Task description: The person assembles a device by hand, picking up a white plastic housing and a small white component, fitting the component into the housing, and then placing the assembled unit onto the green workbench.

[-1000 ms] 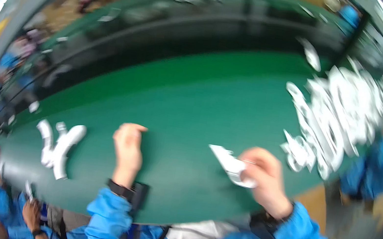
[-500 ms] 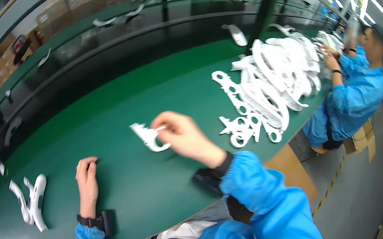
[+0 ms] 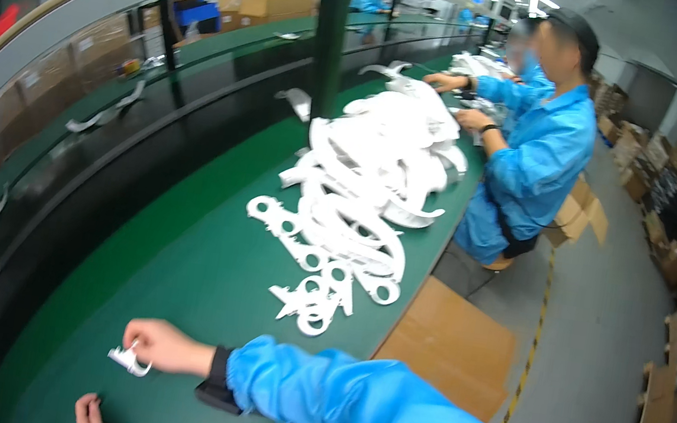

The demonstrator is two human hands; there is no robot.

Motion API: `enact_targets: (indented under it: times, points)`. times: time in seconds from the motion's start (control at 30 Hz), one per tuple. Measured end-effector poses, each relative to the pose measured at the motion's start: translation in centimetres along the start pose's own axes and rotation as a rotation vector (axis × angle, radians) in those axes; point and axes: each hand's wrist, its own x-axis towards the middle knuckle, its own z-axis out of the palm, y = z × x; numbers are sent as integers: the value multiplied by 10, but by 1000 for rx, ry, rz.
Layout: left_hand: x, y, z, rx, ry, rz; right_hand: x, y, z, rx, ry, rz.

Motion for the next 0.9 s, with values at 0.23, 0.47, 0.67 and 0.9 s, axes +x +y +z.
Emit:
enact_targets:
  times: [0.23, 0.47, 0.67, 0.9]
  points:
    - [8, -13, 6, -65, -32, -42, -3, -8, -5, -175, -53, 37]
    - [63, -11, -16, -62, -218, -126, 0, -19, 0, -164, -65, 16]
    - [80, -39, 3, -3, -127, -12, 5, -9, -3, -265, -82, 47]
    - [77, -36, -3, 27, -153, -127, 10, -12, -6, -165, -167, 128]
